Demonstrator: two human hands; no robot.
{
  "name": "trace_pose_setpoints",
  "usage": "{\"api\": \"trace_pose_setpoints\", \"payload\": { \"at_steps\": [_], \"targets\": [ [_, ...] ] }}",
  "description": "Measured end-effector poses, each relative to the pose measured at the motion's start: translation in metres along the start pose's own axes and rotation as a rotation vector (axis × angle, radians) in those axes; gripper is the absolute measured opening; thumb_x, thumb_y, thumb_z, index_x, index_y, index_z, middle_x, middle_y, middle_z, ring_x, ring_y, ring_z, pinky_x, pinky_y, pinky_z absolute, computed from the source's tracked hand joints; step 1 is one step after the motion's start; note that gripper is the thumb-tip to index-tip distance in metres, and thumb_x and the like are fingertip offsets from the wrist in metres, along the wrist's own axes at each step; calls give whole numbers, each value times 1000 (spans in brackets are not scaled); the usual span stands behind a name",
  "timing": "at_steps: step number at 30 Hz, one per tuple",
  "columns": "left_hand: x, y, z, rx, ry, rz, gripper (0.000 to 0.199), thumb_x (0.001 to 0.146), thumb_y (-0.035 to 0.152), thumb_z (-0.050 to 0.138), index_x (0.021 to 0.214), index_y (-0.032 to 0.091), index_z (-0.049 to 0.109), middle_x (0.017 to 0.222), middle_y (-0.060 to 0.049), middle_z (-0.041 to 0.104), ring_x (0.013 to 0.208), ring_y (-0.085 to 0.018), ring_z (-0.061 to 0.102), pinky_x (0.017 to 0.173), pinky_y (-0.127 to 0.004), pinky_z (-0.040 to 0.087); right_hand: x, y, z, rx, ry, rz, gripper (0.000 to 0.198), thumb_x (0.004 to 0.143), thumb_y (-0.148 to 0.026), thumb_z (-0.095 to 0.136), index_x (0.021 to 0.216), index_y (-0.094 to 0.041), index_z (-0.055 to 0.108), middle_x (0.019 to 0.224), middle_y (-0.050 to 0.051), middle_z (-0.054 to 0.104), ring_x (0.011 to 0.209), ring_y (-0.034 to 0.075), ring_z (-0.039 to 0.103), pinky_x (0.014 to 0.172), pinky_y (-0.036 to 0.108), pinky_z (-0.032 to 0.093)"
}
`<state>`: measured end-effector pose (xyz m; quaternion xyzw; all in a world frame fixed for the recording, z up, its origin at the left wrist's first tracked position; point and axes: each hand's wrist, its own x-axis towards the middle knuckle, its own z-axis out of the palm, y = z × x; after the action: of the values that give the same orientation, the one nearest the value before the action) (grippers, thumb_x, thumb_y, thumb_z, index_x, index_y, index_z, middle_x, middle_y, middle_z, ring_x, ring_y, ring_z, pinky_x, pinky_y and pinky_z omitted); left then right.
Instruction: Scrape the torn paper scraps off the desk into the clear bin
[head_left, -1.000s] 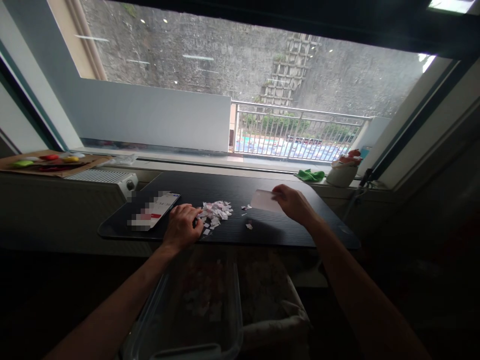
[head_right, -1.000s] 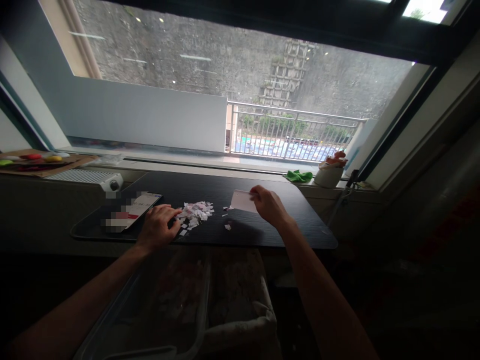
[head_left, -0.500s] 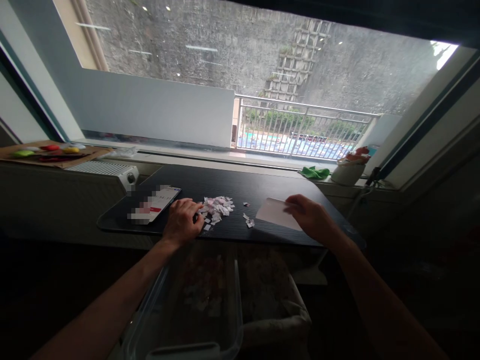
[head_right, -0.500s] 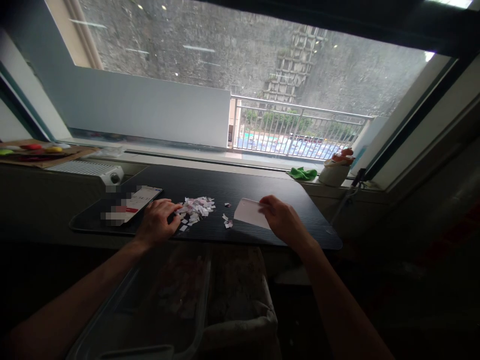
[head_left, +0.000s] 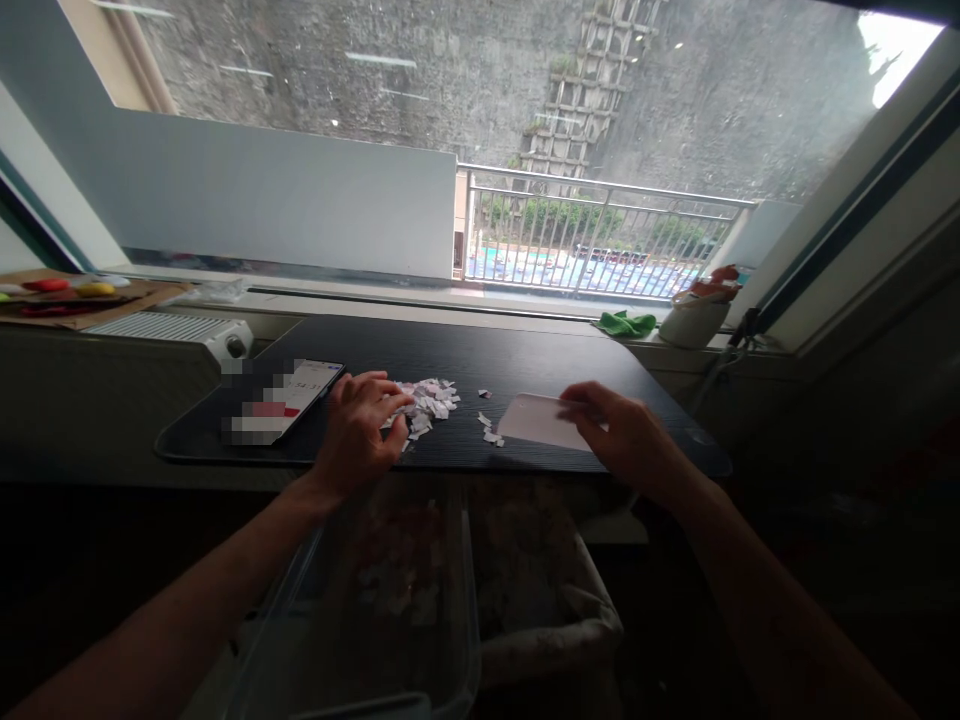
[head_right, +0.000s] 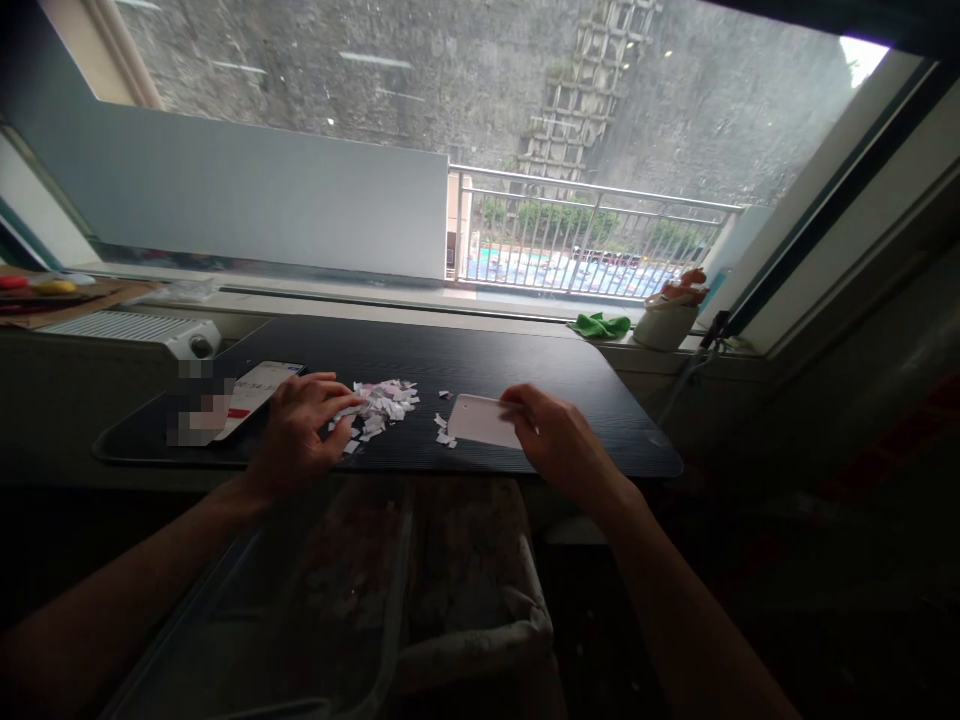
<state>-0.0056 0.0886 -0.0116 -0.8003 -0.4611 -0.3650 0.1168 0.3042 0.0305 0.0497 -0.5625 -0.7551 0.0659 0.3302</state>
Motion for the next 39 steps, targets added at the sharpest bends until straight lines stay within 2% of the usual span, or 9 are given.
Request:
{"api": "trace_pose_setpoints", "payload": {
  "at_steps": [2,7,11,14,18,22,27,32,39],
  "targets": [
    [8,16,0,-22,-75,88,32,85,22,45,105,20,70,106,-8,66,120,-29,50,112,-57,24,1,1,5,40,-4,-6,16,86,-20,53,99,-21,62,92,4,75,81,19,70,71,26,48],
    [24,45,16,-50,-304,235,35,82,14,46,108,19,69,112,-11,64,126,-30,45,112,-61,23,-4,10,1,5,-49,17,16,85,-18,53,97,-21,63,87,3,75,77,18,69,68,25,47],
    [31,59,33,-31,-387,320,39,82,11,48,115,21,67,117,-12,62,130,-31,40,113,-63,20,-9,19,-10,-21,-26,40,16,85,-19,54,97,-21,63,86,3,75,75,17,68,67,25,46],
    [32,65,34,-16,-430,349,36,81,11,51,111,22,68,119,-12,61,132,-31,39,114,-64,16,-10,21,-12,-22,-31,45,16,85,-20,54,98,-21,64,84,3,74,74,17,67,66,25,46],
    [19,58,17,-2,-415,376,30,82,13,52,103,23,72,118,-10,61,132,-32,39,115,-63,16,-10,19,-9,2,-30,51,16,85,-21,54,97,-20,64,85,3,74,74,18,67,65,25,46],
    [3,35,-1,15,-348,297,29,83,15,48,97,23,72,115,-10,62,128,-32,44,112,-64,20,-4,12,-3,37,-59,26,17,85,-22,53,97,-21,64,86,4,75,75,18,68,65,26,47],
    [4,16,0,-7,-266,185,26,84,21,47,90,21,73,107,-11,65,123,-32,49,109,-67,24,20,1,7,8,-14,3,18,85,-17,52,97,-20,64,87,4,75,78,18,68,70,26,47],
    [11,27,8,-64,-198,159,27,84,18,49,96,22,72,108,-9,66,122,-29,49,111,-63,24,31,0,7,-94,-27,-12,17,83,-16,53,94,-20,66,82,4,75,75,18,67,68,26,46],
    [18,54,19,-44,-363,305,31,87,18,49,110,23,69,113,-10,62,126,-30,45,112,-66,20,19,1,-1,-82,-20,23,18,83,-18,53,95,-21,67,83,4,75,73,18,68,65,26,46]
  ]
}}
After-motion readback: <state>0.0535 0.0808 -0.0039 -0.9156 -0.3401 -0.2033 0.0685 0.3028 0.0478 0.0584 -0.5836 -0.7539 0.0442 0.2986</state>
